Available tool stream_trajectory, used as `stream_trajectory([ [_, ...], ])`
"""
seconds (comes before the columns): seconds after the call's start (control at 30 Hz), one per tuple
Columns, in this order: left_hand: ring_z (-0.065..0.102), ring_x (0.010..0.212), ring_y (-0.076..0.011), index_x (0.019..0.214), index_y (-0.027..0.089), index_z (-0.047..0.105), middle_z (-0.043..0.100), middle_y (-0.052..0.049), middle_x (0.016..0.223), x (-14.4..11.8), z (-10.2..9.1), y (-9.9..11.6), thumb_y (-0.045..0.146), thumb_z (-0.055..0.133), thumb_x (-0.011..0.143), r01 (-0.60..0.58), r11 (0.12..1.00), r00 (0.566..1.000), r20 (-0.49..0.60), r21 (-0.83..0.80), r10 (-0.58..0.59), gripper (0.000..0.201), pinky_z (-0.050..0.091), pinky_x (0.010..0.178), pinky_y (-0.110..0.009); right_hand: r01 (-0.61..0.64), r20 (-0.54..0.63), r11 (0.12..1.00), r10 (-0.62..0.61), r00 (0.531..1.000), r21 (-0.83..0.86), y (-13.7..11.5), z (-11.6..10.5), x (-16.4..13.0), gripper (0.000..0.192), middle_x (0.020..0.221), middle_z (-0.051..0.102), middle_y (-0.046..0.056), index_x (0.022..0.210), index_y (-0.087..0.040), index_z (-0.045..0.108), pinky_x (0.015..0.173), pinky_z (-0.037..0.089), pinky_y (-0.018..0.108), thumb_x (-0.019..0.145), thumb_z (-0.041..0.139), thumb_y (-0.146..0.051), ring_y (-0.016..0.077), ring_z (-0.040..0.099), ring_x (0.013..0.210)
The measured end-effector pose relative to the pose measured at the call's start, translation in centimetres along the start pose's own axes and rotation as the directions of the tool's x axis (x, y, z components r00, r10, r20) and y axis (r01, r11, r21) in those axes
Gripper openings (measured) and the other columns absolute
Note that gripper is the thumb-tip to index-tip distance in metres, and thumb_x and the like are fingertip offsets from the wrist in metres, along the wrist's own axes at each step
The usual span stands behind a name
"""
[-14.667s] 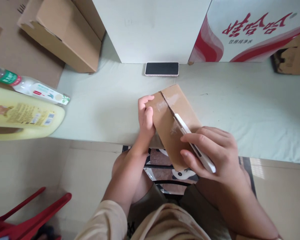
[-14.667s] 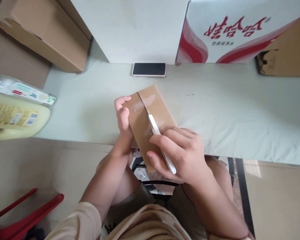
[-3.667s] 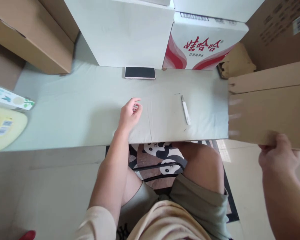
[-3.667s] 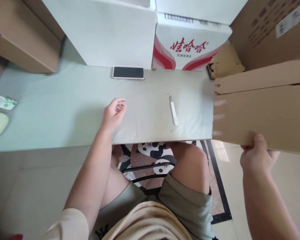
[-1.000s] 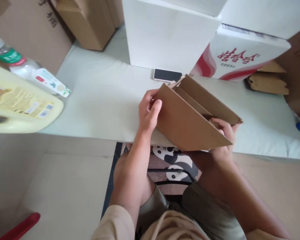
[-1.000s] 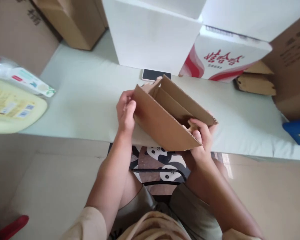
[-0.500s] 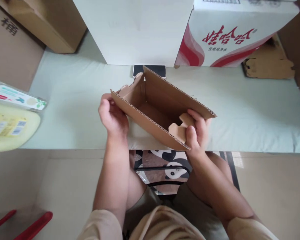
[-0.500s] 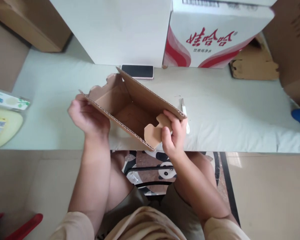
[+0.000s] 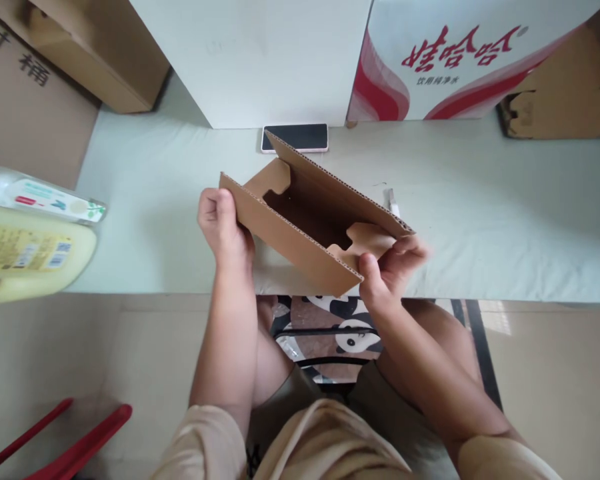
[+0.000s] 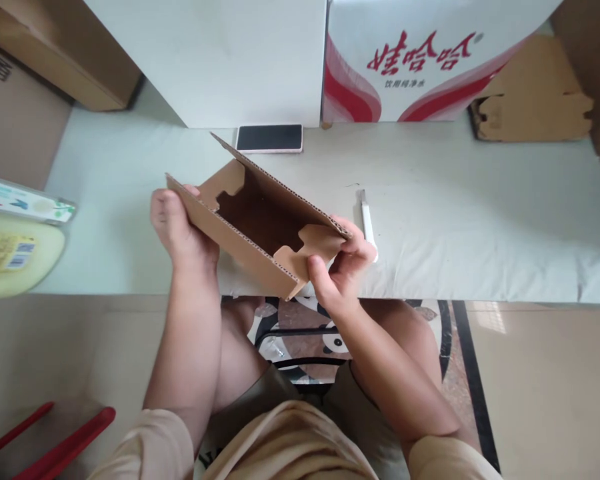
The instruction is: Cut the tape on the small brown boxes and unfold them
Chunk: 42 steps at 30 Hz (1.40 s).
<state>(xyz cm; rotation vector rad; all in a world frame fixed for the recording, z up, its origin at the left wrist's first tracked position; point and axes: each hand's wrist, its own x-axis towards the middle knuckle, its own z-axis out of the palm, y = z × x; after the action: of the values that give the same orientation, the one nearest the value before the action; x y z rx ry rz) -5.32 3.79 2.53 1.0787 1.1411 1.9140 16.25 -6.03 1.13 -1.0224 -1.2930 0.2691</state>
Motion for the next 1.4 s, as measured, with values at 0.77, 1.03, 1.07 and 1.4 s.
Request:
stream_trajectory([
  [0.77,0.073,0.095,-0.0184,0.095,0.027,0.062,0.076,-0.002,0.102,0.6,-0.9,0.0,0.069,0.083,0.073,0.021,0.996,0.992,0.123,0.092,-0.032,0.052,0.059,0.088,-0.033,-0.097,0.059,0.99,0.091,0.994,0.107,1.2,-0.4,-0.4,0.024,0.127,0.065,0.007,0.106,-0.027,0.064,0.105,0.053,0.059,0.097,0.047,-0.042,0.0285,0.066,0.119],
  [1.03,0.072,0.123,-0.0278,0.099,0.028,0.077,0.079,-0.004,0.122,1.0,-1.4,-0.2,0.057,0.081,0.081,-0.05,0.986,0.979,0.202,0.162,0.016,0.035,0.055,0.115,-0.049,-0.092,0.062,0.989,0.085,0.994,0.119,1.4,-0.4,-0.5,0.023,0.128,0.065,0.006,0.106,-0.028,0.064,0.102,0.054,0.057,0.096,0.046,-0.039,0.0278,0.066,0.118],
  [1.07,0.071,0.127,-0.0289,0.099,0.028,0.079,0.079,-0.004,0.124,1.1,-1.4,0.0,0.054,0.079,0.083,-0.054,0.983,0.974,0.225,0.176,0.013,0.031,0.053,0.118,-0.052,-0.091,0.065,0.989,0.084,0.994,0.113,1.3,-0.4,-0.5,0.023,0.128,0.065,0.006,0.106,-0.028,0.064,0.102,0.054,0.057,0.096,0.046,-0.039,0.028,0.066,0.118],
  [1.4,0.073,0.12,-0.0241,0.1,0.03,0.086,0.079,-0.003,0.125,0.6,-1.4,3.9,0.027,0.076,0.085,-0.12,0.913,0.925,0.378,0.39,-0.04,0.018,0.058,0.113,-0.045,-0.101,0.04,0.987,0.097,0.995,0.128,1.7,-0.3,-0.2,0.024,0.125,0.066,0.006,0.102,-0.027,0.064,0.102,0.053,0.058,0.095,0.046,-0.039,0.0283,0.067,0.117],
])
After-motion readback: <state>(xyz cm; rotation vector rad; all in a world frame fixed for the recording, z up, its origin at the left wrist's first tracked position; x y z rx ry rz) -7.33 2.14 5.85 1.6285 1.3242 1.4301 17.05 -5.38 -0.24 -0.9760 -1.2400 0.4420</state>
